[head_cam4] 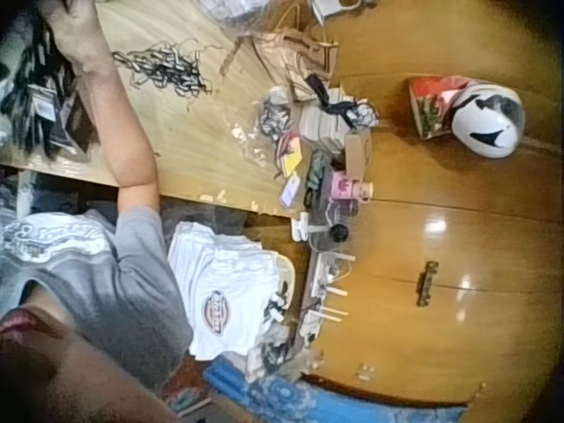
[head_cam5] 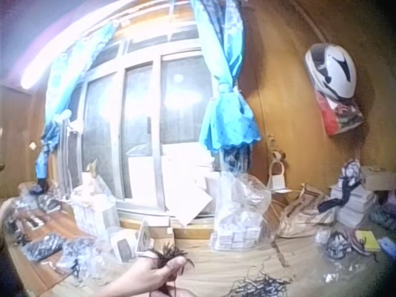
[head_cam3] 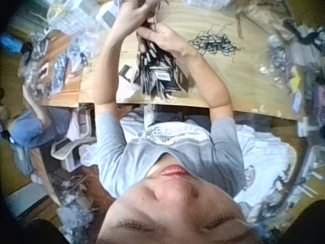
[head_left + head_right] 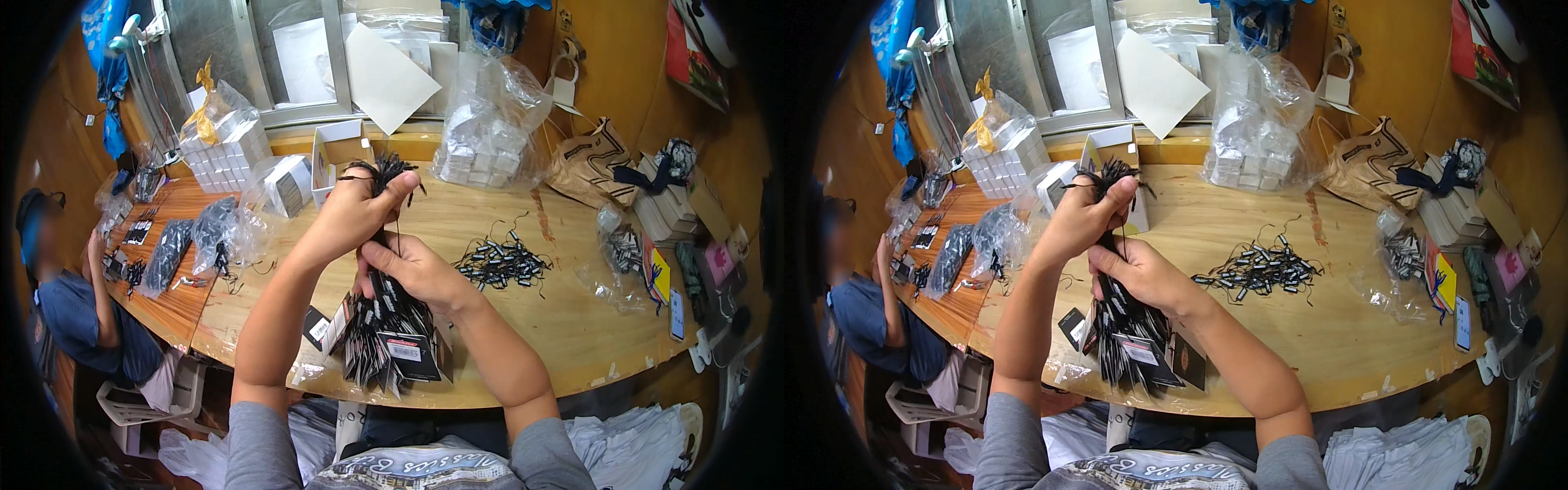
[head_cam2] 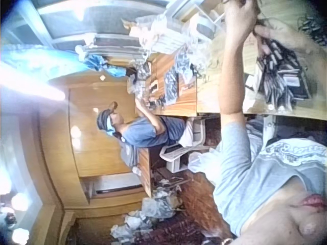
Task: The person organizes small electronic components, specifically black USB drives with tags, on a wooden table. They remove the items from a plastic bag, sort them into a pile, and then place them into a cardboard box. The person also moves a floral pouch and a cardboard box aside to clear the workspace.
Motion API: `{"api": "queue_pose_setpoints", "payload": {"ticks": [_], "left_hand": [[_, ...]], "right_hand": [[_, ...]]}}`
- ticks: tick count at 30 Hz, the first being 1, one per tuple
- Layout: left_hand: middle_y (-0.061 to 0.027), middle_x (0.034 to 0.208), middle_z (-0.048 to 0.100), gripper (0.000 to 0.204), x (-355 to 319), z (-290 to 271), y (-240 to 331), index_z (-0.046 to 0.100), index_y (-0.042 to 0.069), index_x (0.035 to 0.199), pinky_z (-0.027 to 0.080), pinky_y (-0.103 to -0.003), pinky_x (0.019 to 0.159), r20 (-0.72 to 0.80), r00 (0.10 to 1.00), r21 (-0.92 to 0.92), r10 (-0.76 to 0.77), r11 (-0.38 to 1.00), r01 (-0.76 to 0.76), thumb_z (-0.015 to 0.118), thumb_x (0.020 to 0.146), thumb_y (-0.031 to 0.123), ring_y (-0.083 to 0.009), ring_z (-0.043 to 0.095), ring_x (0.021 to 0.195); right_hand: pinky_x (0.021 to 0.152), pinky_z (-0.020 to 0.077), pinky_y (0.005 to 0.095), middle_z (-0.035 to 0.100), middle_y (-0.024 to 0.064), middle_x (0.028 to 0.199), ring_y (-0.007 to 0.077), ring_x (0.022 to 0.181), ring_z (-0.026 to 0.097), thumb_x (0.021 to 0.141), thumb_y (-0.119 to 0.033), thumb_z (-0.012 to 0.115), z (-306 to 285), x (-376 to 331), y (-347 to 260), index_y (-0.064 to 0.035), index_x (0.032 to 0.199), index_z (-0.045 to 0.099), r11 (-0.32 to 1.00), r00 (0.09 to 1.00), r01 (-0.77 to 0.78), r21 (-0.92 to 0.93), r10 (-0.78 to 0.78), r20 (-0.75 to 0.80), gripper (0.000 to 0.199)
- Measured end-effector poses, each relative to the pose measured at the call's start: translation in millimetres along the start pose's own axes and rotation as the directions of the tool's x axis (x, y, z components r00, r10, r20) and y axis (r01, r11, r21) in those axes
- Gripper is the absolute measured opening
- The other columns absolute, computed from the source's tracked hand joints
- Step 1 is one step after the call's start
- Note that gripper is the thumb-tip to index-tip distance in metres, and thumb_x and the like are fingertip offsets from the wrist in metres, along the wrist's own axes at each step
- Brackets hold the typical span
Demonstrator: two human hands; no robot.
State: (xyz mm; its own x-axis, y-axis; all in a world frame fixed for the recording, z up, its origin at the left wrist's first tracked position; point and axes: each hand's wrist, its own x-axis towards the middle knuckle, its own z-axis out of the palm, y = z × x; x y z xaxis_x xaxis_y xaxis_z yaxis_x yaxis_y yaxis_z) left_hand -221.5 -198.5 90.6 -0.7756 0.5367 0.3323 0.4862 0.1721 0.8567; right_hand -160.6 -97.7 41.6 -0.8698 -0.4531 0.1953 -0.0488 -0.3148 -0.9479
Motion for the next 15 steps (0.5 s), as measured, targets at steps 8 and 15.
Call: {"api": "queue_pose_setpoints", "payload": {"ticks": [8,15], "left_hand": [[-0.0051,0.058,0.054,0.014,2,-9,19,0.058,0.001,0.076,0.038,-0.025,0.047,0.118,0.949,0.243,0.292,0.918,-0.313,0.059,0.073,0.014,-0.0087,0.045,0.050],[0.0009,0.052,0.044,0.031,17,5,4,0.046,0.004,0.068,0.031,-0.020,0.040,-0.047,0.995,-0.249,-0.087,0.966,0.073,0.060,0.074,0.032,-0.0060,0.038,0.045]], "right_hand": [[0.066,0.0419,0.0262,0.053,0.0074,0.059,0.0156,0.065,0.054,0.085,-0.023,0.042,-7,8,-9,-0.0019,0.071,0.045,0.971,0.992,0.095,-0.221,-0.075,0.098,0.025],[0.057,0.0425,0.0250,0.048,0.0067,0.049,0.0177,0.054,0.055,0.087,-0.034,0.032,-2,10,0,-0.0055,0.071,0.041,0.990,0.978,0.025,-0.139,-0.053,-0.202,0.034]]}}
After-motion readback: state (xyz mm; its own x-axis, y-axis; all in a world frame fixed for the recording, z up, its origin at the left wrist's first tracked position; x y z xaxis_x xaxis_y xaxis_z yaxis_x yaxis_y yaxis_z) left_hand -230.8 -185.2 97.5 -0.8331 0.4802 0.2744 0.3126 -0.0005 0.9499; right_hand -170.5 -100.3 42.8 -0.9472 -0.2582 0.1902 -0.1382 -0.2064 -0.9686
